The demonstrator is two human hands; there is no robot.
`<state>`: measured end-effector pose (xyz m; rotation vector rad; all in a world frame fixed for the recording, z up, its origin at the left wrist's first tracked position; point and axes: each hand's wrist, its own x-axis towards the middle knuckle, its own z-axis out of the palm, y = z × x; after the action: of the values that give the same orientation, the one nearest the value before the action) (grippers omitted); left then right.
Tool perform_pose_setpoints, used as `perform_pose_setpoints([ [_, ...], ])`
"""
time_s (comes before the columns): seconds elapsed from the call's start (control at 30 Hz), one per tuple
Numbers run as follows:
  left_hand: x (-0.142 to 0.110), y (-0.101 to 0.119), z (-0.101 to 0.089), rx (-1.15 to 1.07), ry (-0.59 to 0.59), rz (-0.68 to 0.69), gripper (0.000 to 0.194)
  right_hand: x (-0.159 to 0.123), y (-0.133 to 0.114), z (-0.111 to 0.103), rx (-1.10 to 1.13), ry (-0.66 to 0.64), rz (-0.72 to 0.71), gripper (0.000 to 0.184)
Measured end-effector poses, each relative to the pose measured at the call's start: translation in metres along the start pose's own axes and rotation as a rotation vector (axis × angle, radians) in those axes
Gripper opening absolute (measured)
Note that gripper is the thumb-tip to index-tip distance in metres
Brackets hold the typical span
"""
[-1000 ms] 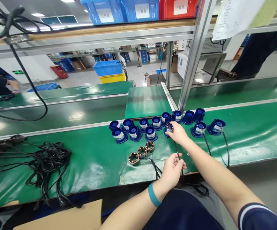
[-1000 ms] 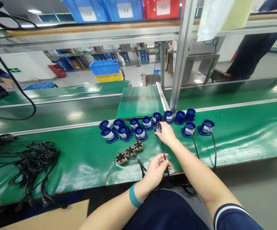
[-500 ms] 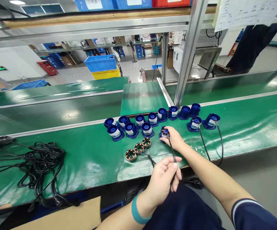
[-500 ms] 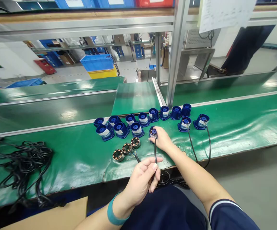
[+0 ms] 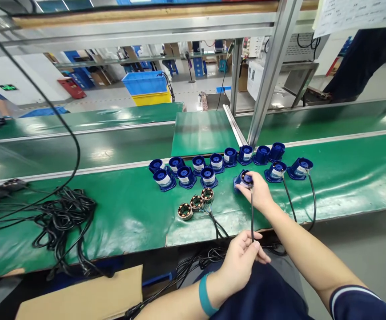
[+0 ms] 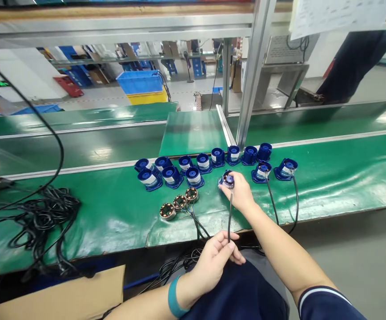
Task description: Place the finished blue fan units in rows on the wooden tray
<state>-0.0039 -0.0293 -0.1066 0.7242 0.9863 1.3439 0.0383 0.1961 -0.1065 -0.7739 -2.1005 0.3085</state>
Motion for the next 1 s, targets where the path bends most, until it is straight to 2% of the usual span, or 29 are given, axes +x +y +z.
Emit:
perform_pose_setpoints([
  [0.07, 0.0, -0.007, -0.001, 0.137, -0.021, -0.002, 0.035, 0.002, 0.002, -0.006, -0.019, 0.039, 0.017, 0.049],
  [0.2, -0.002, -0.017, 0.0, 0.315, -0.033, -0.119, 0.023, 0.006, 0.01, -0.014, -0.081, -0.144, 0.035, 0.047],
  [0.27, -0.002, -0.015, 0.004, 0.313, -0.056, -0.103, 0.021, 0.008, 0.014, -0.018, -0.085, -0.087, 0.021, 0.05],
  [0.33, 0.0, -0.012, 0.009, 0.268, -0.077, -0.057, 0.021, 0.01, 0.017, -0.02, -0.086, 0.009, 0.028, 0.053],
  [0.37, 0.002, -0.011, 0.01, 0.243, -0.076, -0.04, 0.023, 0.01, 0.018, -0.021, -0.086, 0.017, 0.042, 0.054],
  [0.43, 0.004, -0.01, 0.01, 0.255, -0.067, -0.027, 0.026, 0.011, 0.018, -0.022, -0.084, -0.037, 0.077, 0.054],
  [0.5, 0.005, -0.01, 0.004, 0.402, -0.087, -0.024, 0.032, 0.01, 0.017, -0.025, -0.078, -0.06, 0.089, 0.054],
  [0.6, -0.002, -0.012, -0.016, 0.717, -0.219, -0.079, 0.048, 0.007, 0.016, -0.028, -0.077, 0.031, 0.078, 0.055],
  [0.7, -0.014, -0.013, -0.041, 0.884, -0.335, -0.171, 0.063, 0.005, 0.021, -0.025, -0.081, -0.023, 0.117, 0.054],
  [0.77, -0.023, -0.018, -0.06, 0.925, -0.288, -0.189, 0.059, 0.005, 0.027, -0.019, -0.09, -0.105, 0.161, 0.054],
  [0.9, -0.037, -0.04, -0.105, 1.063, 0.042, -0.092, 0.04, 0.007, 0.036, -0.012, -0.111, -0.156, 0.192, 0.058],
  [0.93, -0.038, -0.045, -0.115, 1.139, 0.079, -0.045, 0.038, 0.007, 0.036, -0.012, -0.116, -0.156, 0.185, 0.058],
  [1.0, -0.034, -0.054, -0.132, 1.36, -0.001, 0.013, 0.037, 0.007, 0.035, -0.012, -0.146, -0.156, 0.157, 0.057],
])
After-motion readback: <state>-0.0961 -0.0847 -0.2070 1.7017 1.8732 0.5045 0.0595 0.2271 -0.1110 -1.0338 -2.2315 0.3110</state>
